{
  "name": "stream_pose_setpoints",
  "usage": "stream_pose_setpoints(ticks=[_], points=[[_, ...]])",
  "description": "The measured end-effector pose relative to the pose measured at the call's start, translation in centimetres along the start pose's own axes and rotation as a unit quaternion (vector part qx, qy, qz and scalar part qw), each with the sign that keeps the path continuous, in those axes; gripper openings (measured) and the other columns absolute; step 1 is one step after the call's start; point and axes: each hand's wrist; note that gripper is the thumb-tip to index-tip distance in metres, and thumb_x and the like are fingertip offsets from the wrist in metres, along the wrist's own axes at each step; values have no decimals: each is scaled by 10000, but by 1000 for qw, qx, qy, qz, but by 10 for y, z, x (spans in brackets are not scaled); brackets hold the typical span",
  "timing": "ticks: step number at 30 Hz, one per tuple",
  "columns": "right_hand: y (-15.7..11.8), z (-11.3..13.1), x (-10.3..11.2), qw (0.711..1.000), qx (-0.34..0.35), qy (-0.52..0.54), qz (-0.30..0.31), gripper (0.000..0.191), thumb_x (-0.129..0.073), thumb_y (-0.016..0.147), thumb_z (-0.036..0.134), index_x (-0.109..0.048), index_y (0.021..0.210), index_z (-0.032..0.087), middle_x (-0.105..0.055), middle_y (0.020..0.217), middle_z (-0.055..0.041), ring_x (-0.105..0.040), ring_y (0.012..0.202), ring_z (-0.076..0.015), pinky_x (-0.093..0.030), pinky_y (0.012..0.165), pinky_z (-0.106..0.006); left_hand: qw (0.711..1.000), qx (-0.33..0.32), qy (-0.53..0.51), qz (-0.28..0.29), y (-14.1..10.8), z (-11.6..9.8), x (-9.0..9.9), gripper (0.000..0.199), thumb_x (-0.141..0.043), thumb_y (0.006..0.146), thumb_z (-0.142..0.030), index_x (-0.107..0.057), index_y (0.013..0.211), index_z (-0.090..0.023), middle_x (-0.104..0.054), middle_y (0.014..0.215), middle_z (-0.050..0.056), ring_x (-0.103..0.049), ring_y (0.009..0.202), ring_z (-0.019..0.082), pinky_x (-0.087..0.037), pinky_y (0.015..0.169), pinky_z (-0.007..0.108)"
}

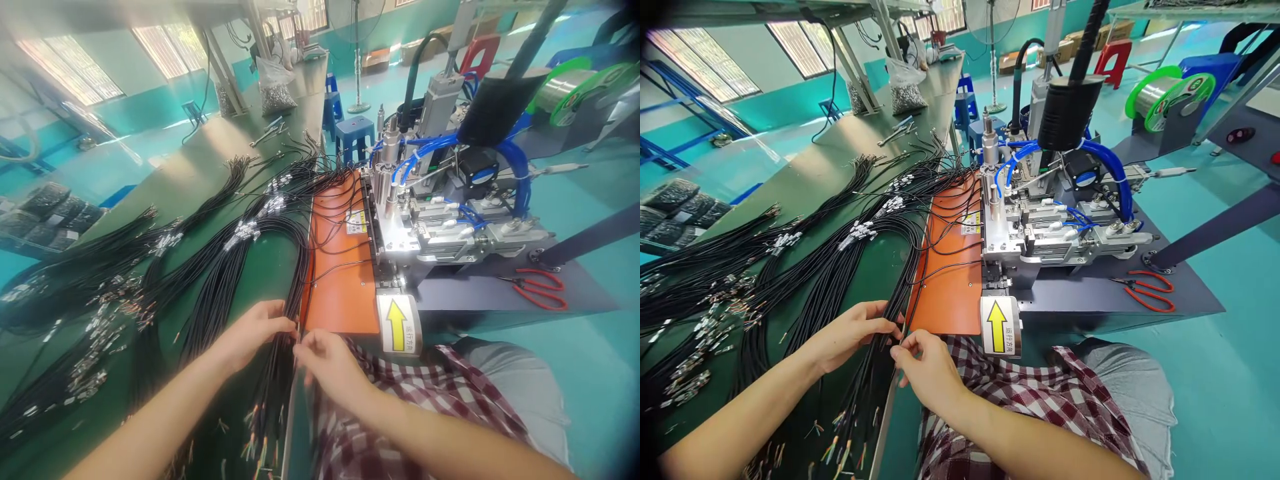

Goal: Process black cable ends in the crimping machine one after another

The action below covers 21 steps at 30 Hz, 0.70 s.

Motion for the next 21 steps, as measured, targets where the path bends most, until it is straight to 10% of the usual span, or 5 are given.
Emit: stream_pose_setpoints(ticks=[8, 14, 18, 21], points=[[3, -14, -11, 992, -85, -89, -5, 297, -676, 732, 364, -421, 778, 217, -545, 626, 67, -509, 418, -93, -352, 425, -207, 1000, -11, 3, 6, 0, 5, -2, 301, -523, 782, -472, -373, 839, -217, -445, 559, -95, -474, 391, 99, -363, 432, 234], [-23, 23, 8, 941, 41, -334, -19, 66, -511, 799, 152, -484, 754, 191, -612, 672, -12, -601, 626, -172, -383, 580, -261, 982, -27, 180, -46, 1, 18, 17, 240, -466, 825, -447, -429, 859, -212, -471, 568, -57, -526, 433, 170, -417, 473, 297], [-59, 52, 53, 987, -40, -153, 36, 278, -384, 918, 193, -435, 1192, 186, -649, 711, 9, -632, 574, -136, -471, 564, -225, 934, -80, 313, -152, -3, 18, 9, 186, -491, 803, -309, -525, 921, -171, -603, 931, 130, -606, 920, 333, -468, 775, 449], [-82, 62, 87, 979, -12, -201, -43, 328, -441, 908, 212, -443, 1235, 228, -655, 829, 1, -633, 602, -121, -500, 658, -242, 829, -234, 467, -198, -10, -6, -22, 346, -501, 850, -309, -530, 1159, -157, -597, 1163, 171, -555, 1083, 360, -445, 894, 509]])
Point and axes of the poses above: each hand's wrist, its own y-axis towards the middle knuckle, its own x-axis out of the back of the hand, z = x × y
